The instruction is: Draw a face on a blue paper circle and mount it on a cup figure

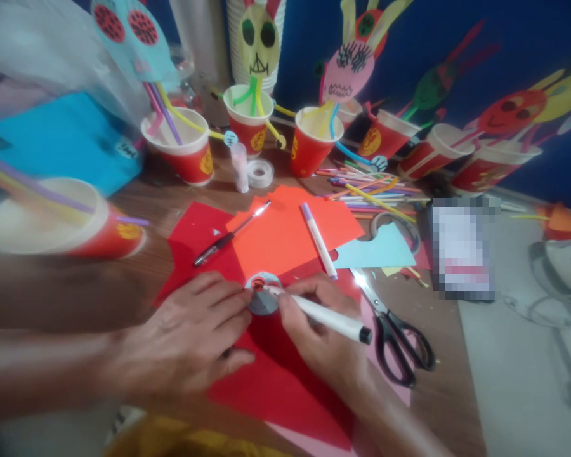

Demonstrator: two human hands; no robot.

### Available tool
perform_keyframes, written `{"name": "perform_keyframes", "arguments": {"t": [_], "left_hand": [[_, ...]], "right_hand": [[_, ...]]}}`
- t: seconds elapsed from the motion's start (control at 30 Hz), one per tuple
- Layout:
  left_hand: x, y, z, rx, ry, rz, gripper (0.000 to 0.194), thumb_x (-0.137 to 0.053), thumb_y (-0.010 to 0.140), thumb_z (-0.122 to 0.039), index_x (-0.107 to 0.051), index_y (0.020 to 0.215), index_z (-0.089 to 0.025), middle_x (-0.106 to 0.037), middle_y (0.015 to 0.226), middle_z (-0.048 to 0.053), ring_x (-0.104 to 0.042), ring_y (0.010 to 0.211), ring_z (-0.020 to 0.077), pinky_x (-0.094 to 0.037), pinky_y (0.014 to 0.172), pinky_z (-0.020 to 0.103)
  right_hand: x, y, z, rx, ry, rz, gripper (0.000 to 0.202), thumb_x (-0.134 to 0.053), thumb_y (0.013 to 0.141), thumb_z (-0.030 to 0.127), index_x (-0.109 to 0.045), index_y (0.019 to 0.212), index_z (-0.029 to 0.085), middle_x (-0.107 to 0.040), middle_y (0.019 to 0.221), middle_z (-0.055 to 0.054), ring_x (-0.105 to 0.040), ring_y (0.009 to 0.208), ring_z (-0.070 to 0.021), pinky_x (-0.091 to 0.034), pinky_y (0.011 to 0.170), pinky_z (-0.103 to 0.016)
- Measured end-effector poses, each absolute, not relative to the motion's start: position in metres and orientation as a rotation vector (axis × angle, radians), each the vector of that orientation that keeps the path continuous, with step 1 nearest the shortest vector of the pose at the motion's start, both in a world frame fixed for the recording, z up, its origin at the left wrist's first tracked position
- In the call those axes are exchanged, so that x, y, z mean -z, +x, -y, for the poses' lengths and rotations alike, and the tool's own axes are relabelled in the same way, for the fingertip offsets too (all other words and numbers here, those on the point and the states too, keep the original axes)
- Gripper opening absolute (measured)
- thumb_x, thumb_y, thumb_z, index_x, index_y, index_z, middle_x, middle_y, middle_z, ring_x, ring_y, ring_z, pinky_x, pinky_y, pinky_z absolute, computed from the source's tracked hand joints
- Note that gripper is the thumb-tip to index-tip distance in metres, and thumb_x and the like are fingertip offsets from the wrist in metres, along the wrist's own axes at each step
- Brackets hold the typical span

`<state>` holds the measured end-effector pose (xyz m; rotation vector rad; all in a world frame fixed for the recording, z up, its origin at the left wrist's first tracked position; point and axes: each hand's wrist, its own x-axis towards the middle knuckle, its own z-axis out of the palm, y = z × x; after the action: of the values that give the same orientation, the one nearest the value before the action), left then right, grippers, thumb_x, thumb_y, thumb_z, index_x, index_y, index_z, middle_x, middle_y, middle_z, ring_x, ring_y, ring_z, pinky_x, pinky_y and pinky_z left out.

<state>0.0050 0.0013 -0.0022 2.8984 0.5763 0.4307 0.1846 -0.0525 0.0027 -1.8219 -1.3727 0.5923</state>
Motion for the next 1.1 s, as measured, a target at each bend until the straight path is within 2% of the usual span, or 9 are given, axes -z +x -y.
{"name": "perform_keyframes", "arguments": {"t": [0.17, 0.37, 0.47, 0.67, 0.83, 1.1], "left_hand": [[0.003, 0.005, -0.002, -0.423, 2.880, -0.557, 0.033, -0.047, 0.086, -0.042, -0.064, 0.084, -0.014, -0.067, 0.095, 0.010, -0.057, 0.085, 0.0235, -0.039, 0.078, 0.039], [0.001, 0.004, -0.001, -0.391, 2.881, -0.577, 0.030, -0.046, 0.087, -0.039, -0.064, 0.080, -0.016, -0.066, 0.096, 0.008, -0.055, 0.088, 0.0231, -0.037, 0.083, 0.040], [0.002, 0.004, -0.001, -0.355, 2.866, -0.556, 0.030, -0.046, 0.087, -0.040, -0.064, 0.084, -0.016, -0.065, 0.096, 0.007, -0.054, 0.089, 0.0244, -0.038, 0.082, 0.041], [0.003, 0.006, -0.003, -0.223, 2.812, -0.549, 0.036, -0.043, 0.088, -0.040, -0.057, 0.111, -0.016, -0.063, 0.100, 0.007, -0.052, 0.092, 0.0253, -0.038, 0.083, 0.044], [0.003, 0.008, -0.004, -0.194, 2.807, -0.561, 0.040, -0.043, 0.088, -0.040, -0.054, 0.115, -0.013, -0.062, 0.101, 0.008, -0.050, 0.092, 0.0265, -0.039, 0.080, 0.044], [0.007, 0.010, -0.004, -0.177, 2.822, -0.549, 0.038, -0.044, 0.088, -0.040, -0.054, 0.113, -0.013, -0.059, 0.101, 0.007, -0.047, 0.092, 0.0255, -0.037, 0.078, 0.043]], "right_hand": [[-0.003, 0.193, 0.053, -0.646, -1.749, 1.242, 0.007, -0.058, 0.080, 0.026, -0.056, 0.083, 0.020, -0.066, 0.065, -0.001, -0.065, 0.057, -0.0171, -0.051, 0.048, -0.025], [0.003, 0.203, 0.050, -0.541, -1.661, 1.280, 0.015, -0.057, 0.082, 0.026, -0.059, 0.096, 0.021, -0.063, 0.081, -0.002, -0.062, 0.063, -0.0139, -0.051, 0.060, -0.028], [0.004, 0.205, 0.050, -0.536, -1.641, 1.273, 0.018, -0.058, 0.082, 0.026, -0.056, 0.100, 0.021, -0.064, 0.086, -0.003, -0.063, 0.069, -0.0146, -0.052, 0.063, -0.027], [0.004, 0.207, 0.053, -0.611, -1.720, 1.291, 0.012, -0.060, 0.081, 0.029, -0.056, 0.088, 0.021, -0.067, 0.074, -0.001, -0.065, 0.065, -0.0151, -0.051, 0.057, -0.024], [0.001, 0.201, 0.053, -0.829, -1.817, 1.260, 0.018, -0.057, 0.080, 0.035, -0.053, 0.072, 0.020, -0.063, 0.058, 0.001, -0.061, 0.052, -0.0135, -0.046, 0.046, -0.021], [-0.002, 0.199, 0.051, -0.926, -1.853, 1.283, 0.014, -0.054, 0.081, 0.029, -0.049, 0.071, 0.020, -0.060, 0.056, 0.003, -0.059, 0.049, -0.0110, -0.045, 0.043, -0.019]]}}
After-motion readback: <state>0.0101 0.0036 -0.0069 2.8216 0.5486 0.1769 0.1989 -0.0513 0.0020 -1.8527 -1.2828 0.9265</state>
